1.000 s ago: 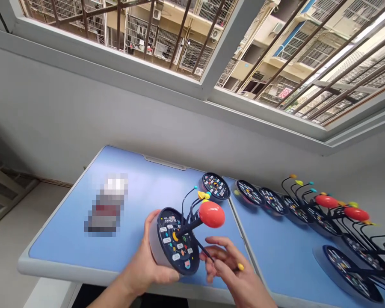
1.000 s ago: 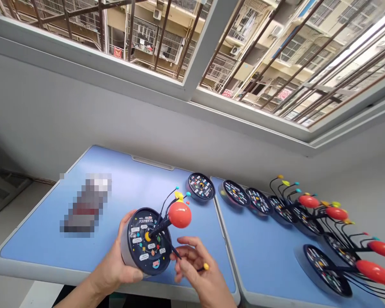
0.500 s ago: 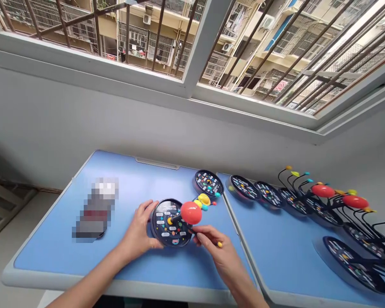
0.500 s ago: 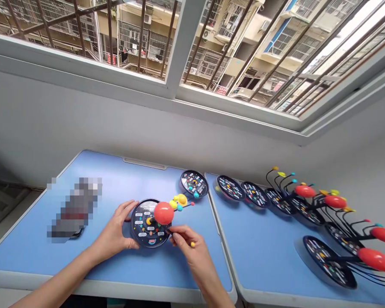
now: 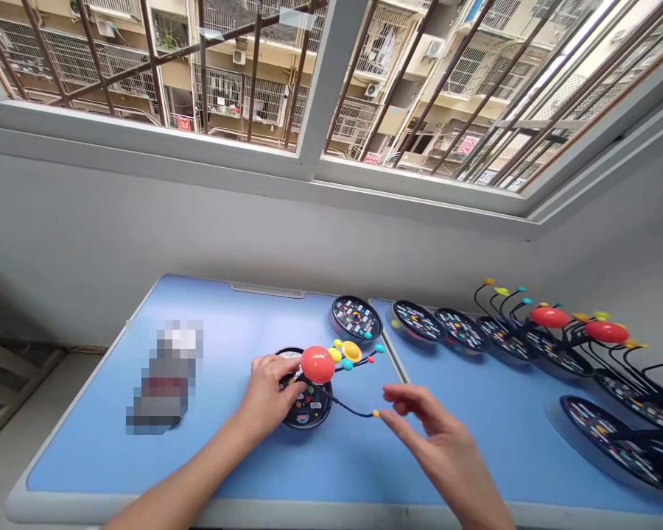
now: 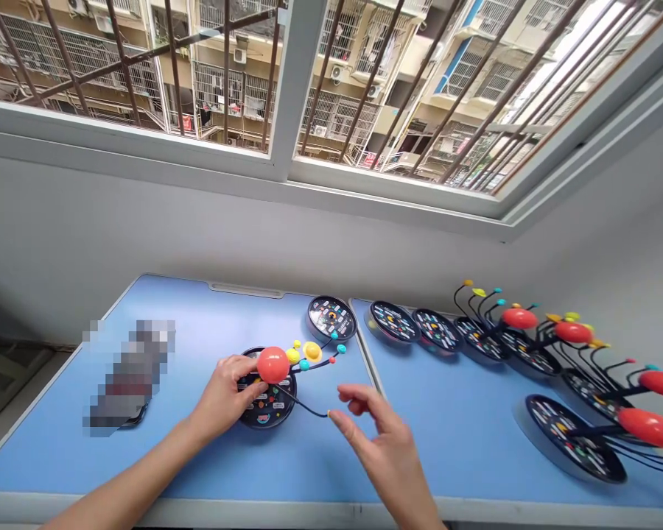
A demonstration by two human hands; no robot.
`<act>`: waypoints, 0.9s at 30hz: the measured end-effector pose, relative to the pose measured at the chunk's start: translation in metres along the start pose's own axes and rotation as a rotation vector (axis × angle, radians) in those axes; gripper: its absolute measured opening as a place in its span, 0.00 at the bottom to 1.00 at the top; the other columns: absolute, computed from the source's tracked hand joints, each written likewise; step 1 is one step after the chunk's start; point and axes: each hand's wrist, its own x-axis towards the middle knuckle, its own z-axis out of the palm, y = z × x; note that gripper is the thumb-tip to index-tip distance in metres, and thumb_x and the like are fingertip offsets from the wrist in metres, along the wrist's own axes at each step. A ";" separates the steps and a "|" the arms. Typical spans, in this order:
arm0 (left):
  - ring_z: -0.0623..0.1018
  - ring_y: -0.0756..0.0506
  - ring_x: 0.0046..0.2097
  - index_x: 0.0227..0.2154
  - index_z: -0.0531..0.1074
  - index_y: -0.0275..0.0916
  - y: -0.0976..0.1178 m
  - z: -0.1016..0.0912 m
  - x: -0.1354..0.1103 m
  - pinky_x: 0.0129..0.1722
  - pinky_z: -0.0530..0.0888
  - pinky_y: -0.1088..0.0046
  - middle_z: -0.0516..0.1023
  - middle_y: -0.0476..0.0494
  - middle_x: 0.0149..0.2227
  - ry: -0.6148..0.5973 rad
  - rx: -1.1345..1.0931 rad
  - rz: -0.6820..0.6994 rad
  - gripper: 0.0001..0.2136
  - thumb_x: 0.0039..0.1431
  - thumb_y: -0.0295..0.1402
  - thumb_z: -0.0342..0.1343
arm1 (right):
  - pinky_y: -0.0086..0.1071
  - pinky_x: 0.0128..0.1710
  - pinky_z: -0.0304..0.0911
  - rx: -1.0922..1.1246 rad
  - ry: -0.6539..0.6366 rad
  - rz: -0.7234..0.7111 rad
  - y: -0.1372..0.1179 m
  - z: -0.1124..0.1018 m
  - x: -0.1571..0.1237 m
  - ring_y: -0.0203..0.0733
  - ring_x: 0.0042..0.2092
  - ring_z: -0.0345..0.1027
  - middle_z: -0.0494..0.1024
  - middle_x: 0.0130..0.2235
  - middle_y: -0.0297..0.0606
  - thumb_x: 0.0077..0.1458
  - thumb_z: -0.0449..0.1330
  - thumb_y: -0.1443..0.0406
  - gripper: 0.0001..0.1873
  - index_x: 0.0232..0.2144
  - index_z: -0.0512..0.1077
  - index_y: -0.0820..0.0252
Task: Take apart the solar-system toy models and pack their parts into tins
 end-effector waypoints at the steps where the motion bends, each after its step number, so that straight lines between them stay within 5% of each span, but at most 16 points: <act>1: 0.73 0.43 0.41 0.39 0.75 0.49 0.000 0.002 0.002 0.45 0.65 0.62 0.79 0.50 0.35 0.000 0.024 0.004 0.12 0.51 0.29 0.57 | 0.33 0.34 0.66 -0.050 0.041 -0.075 -0.008 -0.005 0.002 0.42 0.34 0.67 0.74 0.31 0.37 0.50 0.59 0.54 0.14 0.35 0.71 0.55; 4: 0.73 0.45 0.37 0.33 0.77 0.47 0.000 0.007 0.006 0.41 0.64 0.66 0.78 0.50 0.29 0.019 0.059 0.058 0.07 0.52 0.31 0.57 | 0.34 0.35 0.65 -0.157 0.001 -0.383 -0.041 -0.012 0.019 0.43 0.36 0.67 0.75 0.35 0.37 0.53 0.58 0.58 0.09 0.36 0.69 0.53; 9: 0.71 0.48 0.29 0.26 0.76 0.42 -0.002 0.014 0.011 0.35 0.64 0.71 0.73 0.52 0.21 0.051 0.070 0.169 0.08 0.56 0.32 0.54 | 0.42 0.41 0.60 -0.426 -0.319 -0.713 -0.082 0.006 0.061 0.49 0.43 0.64 0.73 0.45 0.44 0.47 0.64 0.56 0.29 0.50 0.62 0.55; 13: 0.69 0.49 0.26 0.25 0.75 0.41 -0.004 0.018 0.011 0.32 0.63 0.73 0.71 0.52 0.19 0.067 0.078 0.178 0.10 0.57 0.29 0.50 | 0.39 0.38 0.56 -0.637 -0.536 -0.752 -0.093 0.025 0.078 0.47 0.38 0.65 0.74 0.37 0.42 0.44 0.65 0.55 0.31 0.50 0.63 0.57; 18: 0.69 0.49 0.27 0.24 0.73 0.40 -0.006 0.019 0.009 0.32 0.64 0.73 0.73 0.50 0.22 0.056 0.081 0.181 0.10 0.56 0.27 0.49 | 0.30 0.27 0.49 -0.697 -0.563 -0.746 -0.092 0.038 0.084 0.38 0.26 0.59 0.69 0.24 0.35 0.45 0.59 0.69 0.05 0.30 0.70 0.60; 27: 0.69 0.48 0.28 0.24 0.72 0.40 -0.005 0.018 0.008 0.31 0.63 0.74 0.71 0.50 0.22 0.049 0.078 0.159 0.10 0.57 0.30 0.48 | 0.26 0.24 0.48 -0.551 -0.575 -0.666 -0.091 0.042 0.090 0.36 0.25 0.56 0.66 0.21 0.34 0.37 0.56 0.72 0.11 0.28 0.72 0.62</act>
